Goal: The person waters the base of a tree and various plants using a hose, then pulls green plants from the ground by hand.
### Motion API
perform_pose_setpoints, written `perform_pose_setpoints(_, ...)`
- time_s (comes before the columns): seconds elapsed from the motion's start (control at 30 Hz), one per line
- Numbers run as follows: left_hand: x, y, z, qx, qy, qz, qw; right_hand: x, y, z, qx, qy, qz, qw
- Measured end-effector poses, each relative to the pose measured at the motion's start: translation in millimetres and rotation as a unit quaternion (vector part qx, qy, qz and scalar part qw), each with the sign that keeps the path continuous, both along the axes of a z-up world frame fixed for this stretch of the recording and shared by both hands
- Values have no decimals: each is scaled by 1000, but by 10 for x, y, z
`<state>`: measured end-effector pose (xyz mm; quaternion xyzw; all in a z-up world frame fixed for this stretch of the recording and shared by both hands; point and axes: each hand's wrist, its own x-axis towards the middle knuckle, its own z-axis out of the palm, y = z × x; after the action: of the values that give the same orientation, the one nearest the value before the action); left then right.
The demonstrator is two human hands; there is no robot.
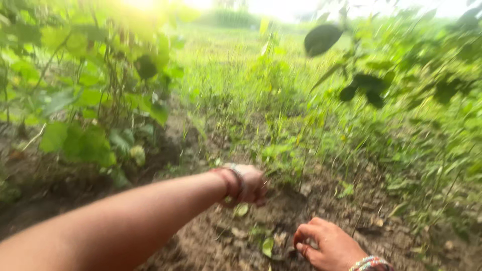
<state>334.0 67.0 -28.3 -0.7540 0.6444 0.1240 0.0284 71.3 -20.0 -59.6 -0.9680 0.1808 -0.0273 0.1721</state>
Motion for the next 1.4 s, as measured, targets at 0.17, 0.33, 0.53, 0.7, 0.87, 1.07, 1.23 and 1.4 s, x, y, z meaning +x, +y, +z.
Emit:
perform_pose_setpoints(0.17,29,96,-220,-3,-24,-59,998,86,-75,250,9,6,-103,995)
perform_pose_setpoints(0.33,-254,272,-254,82,-2,-72,994,92,21,314,15,1,-98,995)
perform_pose_setpoints(0.53,-428,319,-449,154,124,-31,980,92,109,235,25,21,-77,997)
perform_pose_setpoints(0.7,-521,126,-810,90,-65,-149,983,101,181,247,18,34,-70,997)
perform_pose_setpoints(0.87,-463,85,-998,145,-170,-114,968,97,218,265,6,57,-79,995)
perform_pose_setpoints(1.07,-584,68,-877,207,-226,-151,940,65,143,174,-14,33,-64,997)
perform_pose_setpoints(1.23,-463,-12,-356,120,-105,-89,983,66,-42,-10,21,-25,-40,999)
perform_pose_setpoints(1.4,-19,-279,285,-97,125,15,987,194,-555,-225,15,-49,24,998)
